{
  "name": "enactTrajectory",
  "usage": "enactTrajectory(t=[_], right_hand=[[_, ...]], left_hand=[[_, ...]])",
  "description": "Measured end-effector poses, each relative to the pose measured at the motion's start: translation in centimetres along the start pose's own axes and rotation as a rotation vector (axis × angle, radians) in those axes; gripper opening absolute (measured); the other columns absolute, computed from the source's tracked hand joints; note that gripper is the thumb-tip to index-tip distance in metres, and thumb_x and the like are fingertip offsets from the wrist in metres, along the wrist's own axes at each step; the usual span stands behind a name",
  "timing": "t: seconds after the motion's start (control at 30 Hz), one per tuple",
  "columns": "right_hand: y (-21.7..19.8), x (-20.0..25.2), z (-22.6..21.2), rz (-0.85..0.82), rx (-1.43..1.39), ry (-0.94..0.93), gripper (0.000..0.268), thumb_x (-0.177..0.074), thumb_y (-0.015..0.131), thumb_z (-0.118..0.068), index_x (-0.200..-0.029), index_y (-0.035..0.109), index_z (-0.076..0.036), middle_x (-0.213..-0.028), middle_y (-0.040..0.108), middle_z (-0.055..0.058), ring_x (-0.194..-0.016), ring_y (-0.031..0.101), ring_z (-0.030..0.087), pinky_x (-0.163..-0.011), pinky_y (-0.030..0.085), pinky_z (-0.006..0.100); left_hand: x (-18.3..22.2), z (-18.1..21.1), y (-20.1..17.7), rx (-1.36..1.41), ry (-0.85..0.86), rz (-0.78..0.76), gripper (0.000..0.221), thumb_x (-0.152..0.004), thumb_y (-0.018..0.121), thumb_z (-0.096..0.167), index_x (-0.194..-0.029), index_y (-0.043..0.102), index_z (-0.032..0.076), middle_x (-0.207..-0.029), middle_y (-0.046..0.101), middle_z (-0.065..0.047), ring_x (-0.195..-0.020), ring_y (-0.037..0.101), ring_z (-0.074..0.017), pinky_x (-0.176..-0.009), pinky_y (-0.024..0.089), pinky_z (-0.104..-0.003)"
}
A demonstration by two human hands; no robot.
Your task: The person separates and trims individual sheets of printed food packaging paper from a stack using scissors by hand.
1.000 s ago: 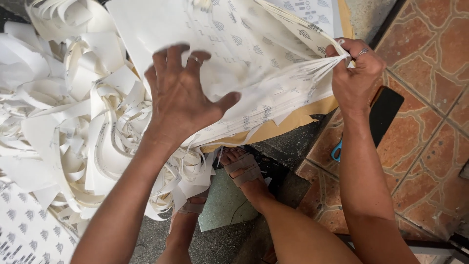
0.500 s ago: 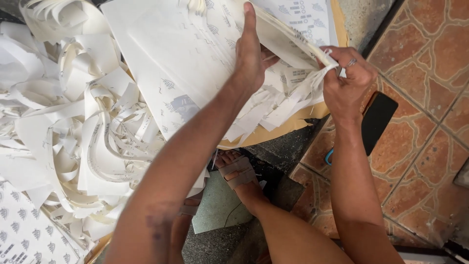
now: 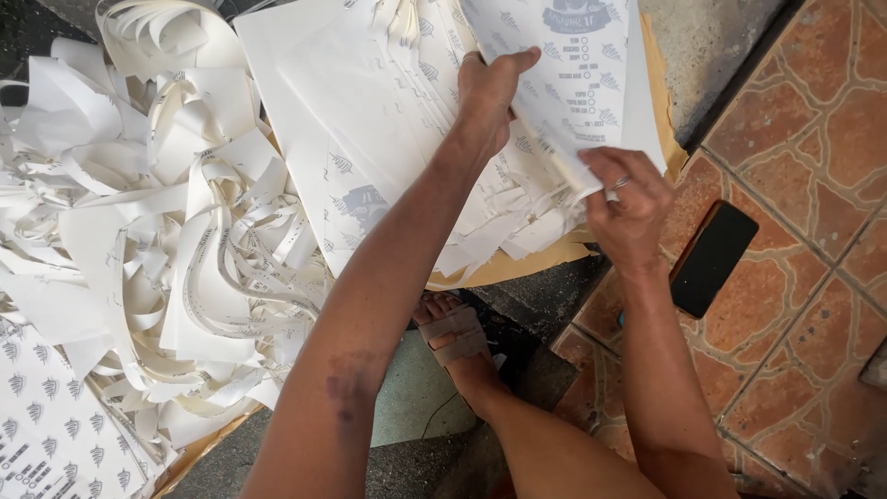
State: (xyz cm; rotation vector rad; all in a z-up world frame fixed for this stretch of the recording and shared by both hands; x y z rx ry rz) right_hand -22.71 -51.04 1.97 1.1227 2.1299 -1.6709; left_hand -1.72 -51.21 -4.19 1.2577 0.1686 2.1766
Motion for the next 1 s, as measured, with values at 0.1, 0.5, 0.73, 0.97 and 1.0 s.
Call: enactTrajectory(t=[0.1,0.5,0.73,0.97,1.0], right_hand=[[0.9,0.2,-1.2,-0.07,0.068,-0.034,0.033,-0.089,0.072,0.016,-0.119,0.076,0.001,-0.108,0.078,0.02,-0.093,0.074,0.03,-0.077,0.063,0.04],[-4.0,-1.5,1.9,0.12,-0.451,0.533,0.046,-0.078,0.063,0.024,-0.118,0.068,0.002,-0.132,0.064,0.021,-0.133,0.058,0.034,-0.097,0.05,0.041],[-2.4,0.4,9.5,0.218,-0.704,0.974,0.026,-0.106,0.058,-0.03,-0.125,0.065,-0.013,-0.126,0.066,0.005,-0.106,0.066,0.013,-0.094,0.053,0.027],[0.3,-4.4,6.4,-0.002,-1.092,0.869,0.076,-0.094,0.057,-0.065,-0.147,0.049,-0.012,-0.138,0.063,0.009,-0.126,0.06,0.02,-0.109,0.052,0.034],[1.2,-5.1,5.1,-0.086,-1.213,0.842,0.089,-0.087,0.061,-0.075,-0.149,0.045,-0.013,-0.142,0.063,0.011,-0.132,0.06,0.023,-0.113,0.052,0.039]], left_hand=[[-0.7,-0.3,-0.5,-0.092,-0.028,0.075,0.057,-0.084,0.066,0.004,-0.139,0.051,-0.004,-0.123,0.07,-0.02,-0.108,0.07,-0.0355,-0.082,0.063,-0.044],[0.2,1.9,1.8,0.033,0.569,-0.425,0.024,-0.09,0.068,-0.005,-0.114,0.07,-0.002,-0.111,0.078,-0.018,-0.104,0.077,-0.0362,-0.087,0.069,-0.047],[4.0,1.8,1.9,0.197,0.525,-0.726,0.024,-0.091,0.079,0.0,-0.114,0.072,0.003,-0.111,0.077,-0.013,-0.103,0.073,-0.0289,-0.086,0.065,-0.044],[10.4,4.9,-2.7,0.158,0.238,-0.801,0.041,-0.086,0.082,0.001,-0.123,0.064,0.0,-0.117,0.073,-0.013,-0.111,0.071,-0.0322,-0.096,0.064,-0.047],[11.6,5.7,-3.8,0.123,0.233,-0.792,0.044,-0.087,0.08,0.0,-0.127,0.063,-0.002,-0.119,0.073,-0.013,-0.11,0.072,-0.0317,-0.094,0.065,-0.045]])
Point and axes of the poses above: each hand's wrist, its own x-axis away from the middle knuckle, its own y-axis out of the palm, z = x × y, the point moved 8 cm from there along -x, towards the middle knuckle
